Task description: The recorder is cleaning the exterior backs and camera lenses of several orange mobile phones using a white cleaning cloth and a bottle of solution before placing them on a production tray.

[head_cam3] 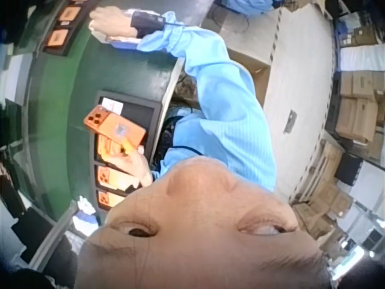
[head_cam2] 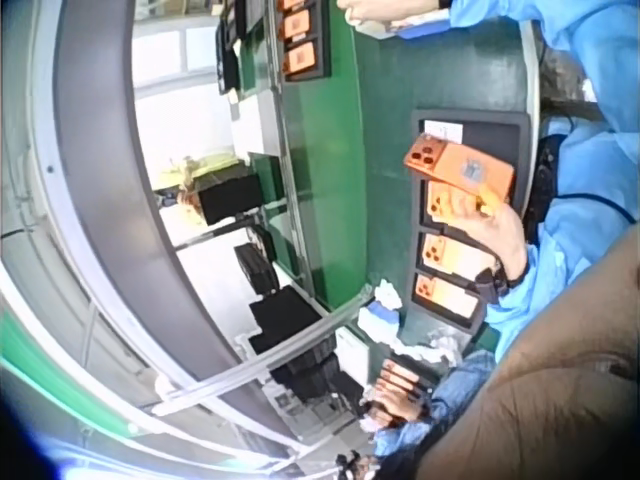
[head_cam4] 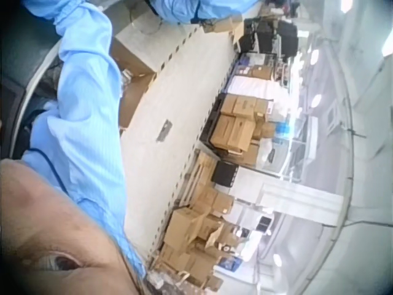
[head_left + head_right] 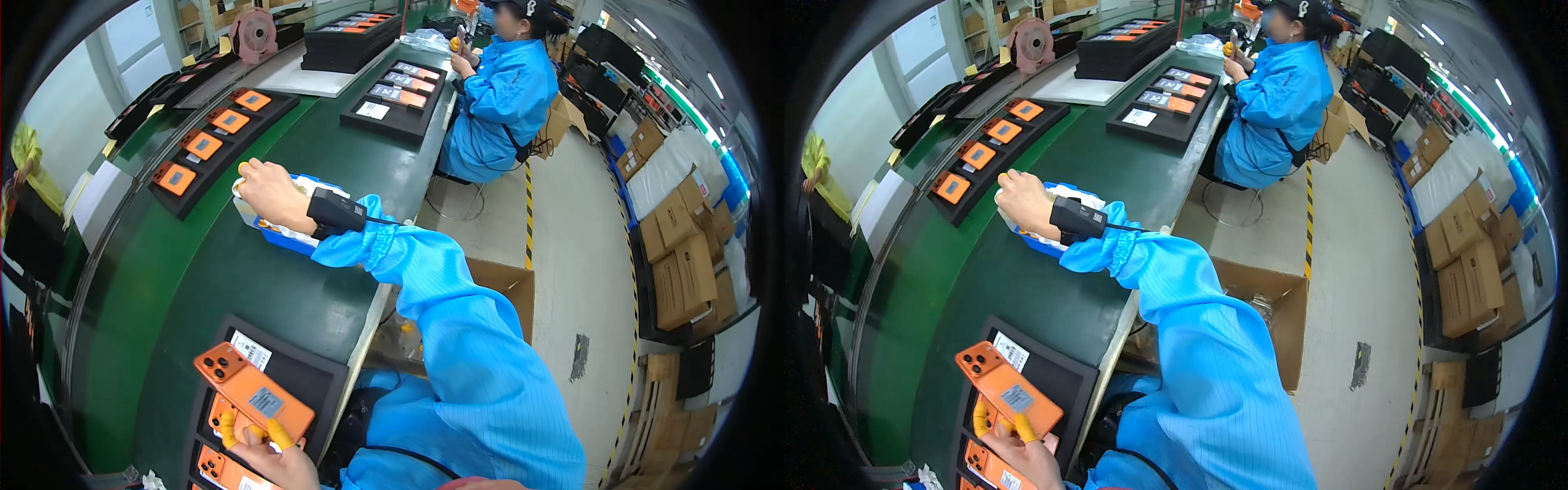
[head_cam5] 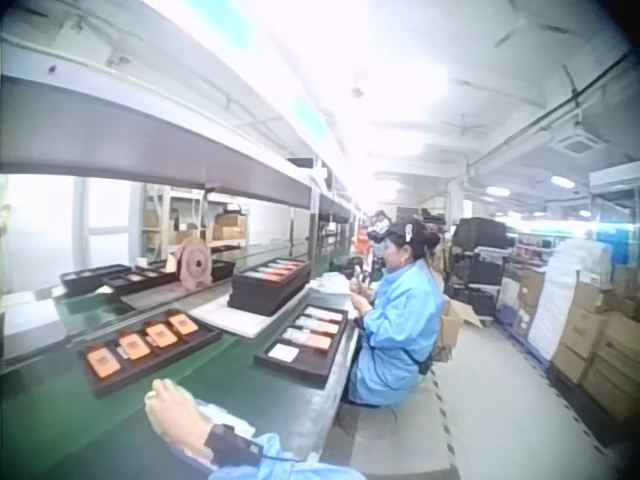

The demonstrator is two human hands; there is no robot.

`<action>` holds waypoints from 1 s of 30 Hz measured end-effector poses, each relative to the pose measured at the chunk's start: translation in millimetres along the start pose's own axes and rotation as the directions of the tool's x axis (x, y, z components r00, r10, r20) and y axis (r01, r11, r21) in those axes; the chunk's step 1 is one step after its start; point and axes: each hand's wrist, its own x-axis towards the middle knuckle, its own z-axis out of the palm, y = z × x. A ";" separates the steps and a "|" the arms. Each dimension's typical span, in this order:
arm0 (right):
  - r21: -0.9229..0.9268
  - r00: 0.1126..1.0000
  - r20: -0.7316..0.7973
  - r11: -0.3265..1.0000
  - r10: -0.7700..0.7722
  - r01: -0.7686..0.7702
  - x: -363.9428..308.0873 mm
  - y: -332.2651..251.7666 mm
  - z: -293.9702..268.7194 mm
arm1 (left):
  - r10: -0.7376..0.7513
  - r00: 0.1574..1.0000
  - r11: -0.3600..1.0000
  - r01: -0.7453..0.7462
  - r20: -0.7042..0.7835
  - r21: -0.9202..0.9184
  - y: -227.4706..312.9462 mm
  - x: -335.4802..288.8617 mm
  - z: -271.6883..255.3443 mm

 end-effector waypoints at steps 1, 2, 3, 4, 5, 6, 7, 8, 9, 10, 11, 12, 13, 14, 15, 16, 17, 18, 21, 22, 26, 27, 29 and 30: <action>0.014 1.000 0.006 1.000 -0.004 0.004 -0.7 -0.6 -1.1 | 0.037 0.999 0.999 -0.038 0.018 0.017 8.2 1.7 -4.0; 0.026 1.000 0.017 1.000 -0.009 0.009 0.1 -3.3 -4.7 | 0.093 0.990 0.985 -0.107 -0.102 -0.136 -0.1 5.2 4.2; 0.042 0.999 0.028 0.999 -0.016 0.015 -0.1 -5.7 -6.8 | 0.039 0.995 0.999 -0.041 -0.097 -0.021 -2.2 5.9 -0.6; 0.066 0.999 0.041 0.998 0.006 -0.009 0.0 -9.6 -4.8 | 0.103 0.986 0.995 -0.103 -0.128 0.003 -0.7 14.4 5.5; 0.066 0.997 0.081 0.998 0.019 -0.024 -0.6 -10.1 -2.8 | 0.165 0.974 0.986 -0.161 -0.156 0.037 -4.2 24.7 14.3; 0.066 1.000 0.030 0.998 0.002 -0.004 -5.0 -7.9 -1.5 | 0.209 0.973 0.945 -0.177 -0.094 0.274 -15.8 32.8 17.8; 0.065 0.999 0.028 0.998 0.023 -0.025 -6.4 -10.8 -2.8 | 0.219 0.975 0.850 -0.174 -0.033 0.498 -25.5 36.4 20.0; -0.004 0.998 0.048 0.999 0.035 -0.035 -9.0 -3.6 3.0 | 0.189 0.980 0.921 -0.155 -0.060 0.357 -28.9 39.5 29.9; 0.033 0.997 0.076 0.999 0.013 -0.015 -11.9 4.8 -6.2 | 0.156 0.984 0.967 -0.135 -0.086 0.216 -28.0 41.7 38.2; 0.109 0.999 -0.015 0.993 -0.052 0.053 -10.2 1.5 -29.3 | 0.137 0.989 0.963 -0.119 -0.059 0.242 -31.5 39.0 38.8; 0.140 0.999 -0.025 0.989 -0.044 0.047 -12.9 9.8 -25.0 | 0.110 0.993 0.959 -0.098 -0.031 0.266 -31.6 34.8 38.0; 0.253 0.987 0.023 0.954 0.158 -0.158 -14.5 -0.7 -31.9 | 0.168 0.985 0.936 -0.149 -0.034 0.319 -19.7 33.8 38.2; 0.206 0.998 -0.057 0.979 0.020 -0.007 -15.3 3.1 -38.9 | 0.233 0.972 0.909 -0.208 -0.025 0.362 -8.5 34.1 37.5; 0.300 0.992 -0.116 0.951 -0.039 0.072 -14.8 -9.0 -53.7 | 0.227 0.974 0.918 -0.208 -0.016 0.336 -16.1 30.6 39.9; 0.400 0.986 -0.161 0.911 -0.041 0.103 -18.6 -22.1 -59.8 | 0.227 0.974 0.928 -0.215 -0.004 0.304 -22.9 28.6 43.8; 0.434 0.983 -0.171 0.890 -0.068 0.138 -28.8 -38.2 -63.7 | 0.258 0.966 0.935 -0.242 -0.026 0.259 -22.3 30.3 45.0; 0.451 0.979 -0.181 0.877 -0.089 0.163 -38.9 -48.7 -69.3 | 0.171 0.985 0.956 -0.170 0.018 0.239 -16.8 31.1 43.2; 0.526 0.952 -0.229 0.798 -0.201 0.295 -45.8 -61.0 -71.6 | 0.220 0.975 0.938 -0.221 0.032 0.266 -19.4 32.0 43.1; 0.671 0.829 -0.311 0.511 -0.464 0.537 -73.7 -90.4 -70.4 | 0.210 0.977 0.948 -0.212 0.034 0.239 -22.8 31.2 42.1; 0.737 0.813 -0.329 0.408 -0.480 0.539 -84.2 -99.3 -69.0 | 0.158 0.987 0.967 -0.160 0.022 0.197 -22.5 30.6 41.6; 0.699 0.656 -0.445 0.221 -0.610 0.680 -85.6 -118.9 -77.5 | 0.220 0.975 0.965 -0.222 0.026 0.141 -32.5 27.6 40.2; 0.701 0.656 -0.443 0.221 -0.611 0.678 -82.9 -117.8 -71.3 | 0.218 0.976 0.966 -0.219 0.026 0.139 -31.8 27.6 41.5; 0.638 0.707 -0.491 0.344 -0.509 0.689 -73.1 -114.9 -48.6 | 0.112 0.994 0.988 -0.110 -0.016 0.107 -31.7 26.5 45.5; 0.660 0.791 -0.391 0.456 -0.470 0.597 -60.5 -112.1 -42.1 | 0.111 0.994 0.989 -0.109 -0.009 0.101 -29.8 27.6 46.1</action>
